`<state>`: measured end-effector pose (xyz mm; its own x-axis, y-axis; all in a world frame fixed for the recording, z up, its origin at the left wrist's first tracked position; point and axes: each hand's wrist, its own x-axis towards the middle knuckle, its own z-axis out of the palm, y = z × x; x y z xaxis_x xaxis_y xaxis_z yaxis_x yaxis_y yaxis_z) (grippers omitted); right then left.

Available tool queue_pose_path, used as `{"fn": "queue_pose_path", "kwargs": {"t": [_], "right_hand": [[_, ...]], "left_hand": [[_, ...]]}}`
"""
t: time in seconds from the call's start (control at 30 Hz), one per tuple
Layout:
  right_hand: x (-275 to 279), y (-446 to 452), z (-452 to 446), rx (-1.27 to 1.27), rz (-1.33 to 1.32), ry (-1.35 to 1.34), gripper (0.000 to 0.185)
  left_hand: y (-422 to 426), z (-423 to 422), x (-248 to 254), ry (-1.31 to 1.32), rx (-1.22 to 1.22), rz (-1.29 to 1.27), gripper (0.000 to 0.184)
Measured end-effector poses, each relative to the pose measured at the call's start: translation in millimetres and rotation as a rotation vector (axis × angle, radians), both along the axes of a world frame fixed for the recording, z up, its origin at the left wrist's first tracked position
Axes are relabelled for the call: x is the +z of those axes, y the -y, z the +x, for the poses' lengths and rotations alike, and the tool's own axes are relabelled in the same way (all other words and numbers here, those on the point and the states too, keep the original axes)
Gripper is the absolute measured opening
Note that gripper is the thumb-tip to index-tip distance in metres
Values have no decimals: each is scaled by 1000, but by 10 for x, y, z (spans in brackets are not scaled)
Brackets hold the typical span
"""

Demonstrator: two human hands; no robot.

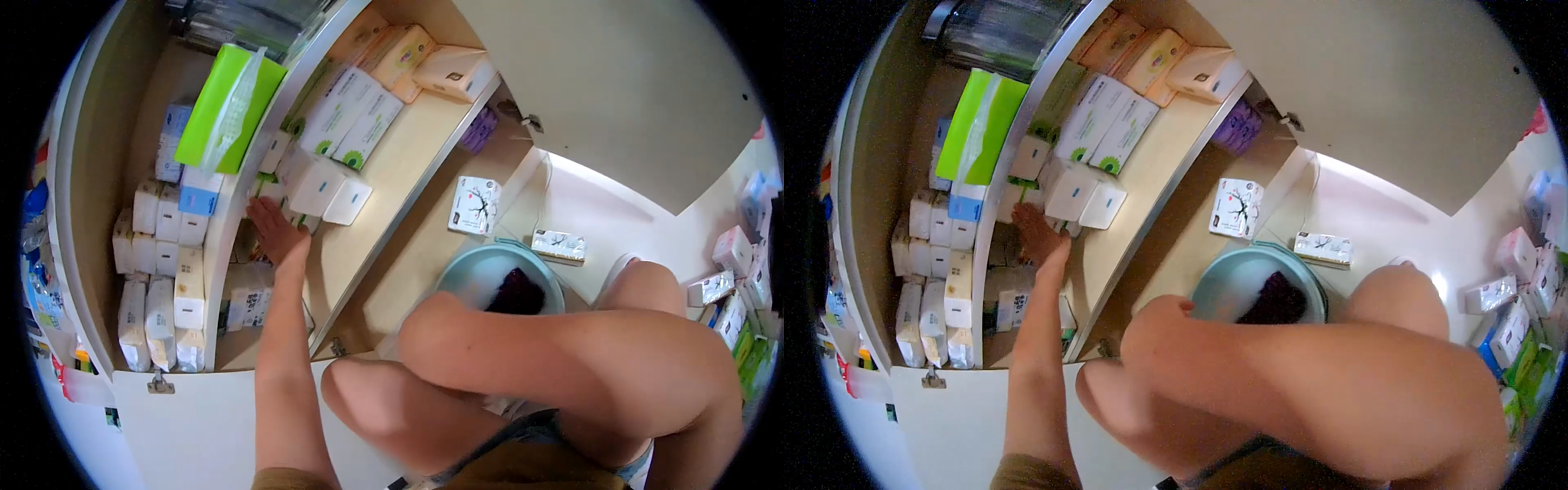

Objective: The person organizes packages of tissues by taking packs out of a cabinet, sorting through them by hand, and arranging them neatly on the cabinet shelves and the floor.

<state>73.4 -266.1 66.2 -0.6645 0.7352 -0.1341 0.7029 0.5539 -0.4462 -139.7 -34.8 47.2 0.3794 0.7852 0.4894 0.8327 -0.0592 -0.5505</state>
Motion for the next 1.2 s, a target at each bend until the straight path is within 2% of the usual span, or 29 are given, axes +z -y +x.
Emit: {"fn": "queue_pose_path", "kwargs": {"t": [0.13,0.2,0.23,0.3,0.33,0.4,0.47,0.53,0.6,0.67,0.77,0.83,0.9,0.93,1.0,1.13,1.2], "right_hand": [[22,-28,-134,106,-87,73,14],[-38,-87,-94,14,-6,-2,18],[-240,-56,-203,-121,176,67,18],[87,-150,-9,-100,-138,122,19],[113,-150,13,-117,-122,141,19],[84,-164,50,-194,-102,175,20],[179,-125,105,-248,-66,134,20],[201,-91,138,-285,20,50,21],[260,-44,191,-262,126,55,20],[505,120,341,-297,134,17,17],[518,239,487,-444,254,-54,25],[497,439,636,-523,277,-80,27],[426,714,784,-662,505,-281,26],[350,837,880,-686,501,-266,26],[127,1109,1096,-827,667,-419,26],[-453,1835,1363,-1246,631,-520,26],[-824,2176,1437,-1433,544,-577,25]], "left_hand": [[40,9,70,65,43,-94,83],[32,10,130,90,36,-107,82],[33,-19,170,79,58,-164,79],[97,-52,230,109,93,-216,74],[156,-78,228,150,105,-211,70],[-299,-699,-159,345,219,-384,62],[544,-31,355,689,345,-652,49],[730,-94,85,918,-108,-394,43],[774,-114,-144,1141,-316,-441,40],[1242,339,29,1537,-275,-590,40],[1317,549,-81,1582,-517,-768,42],[1585,928,75,1516,-572,-788,43],[1700,1220,138,1529,-645,-847,43],[1790,1400,183,1550,-742,-898,42],[2017,1772,261,1626,-879,-1019,42],[2602,2529,430,1650,-1024,-1364,40],[2969,2860,484,1513,-1073,-1381,38]]}}
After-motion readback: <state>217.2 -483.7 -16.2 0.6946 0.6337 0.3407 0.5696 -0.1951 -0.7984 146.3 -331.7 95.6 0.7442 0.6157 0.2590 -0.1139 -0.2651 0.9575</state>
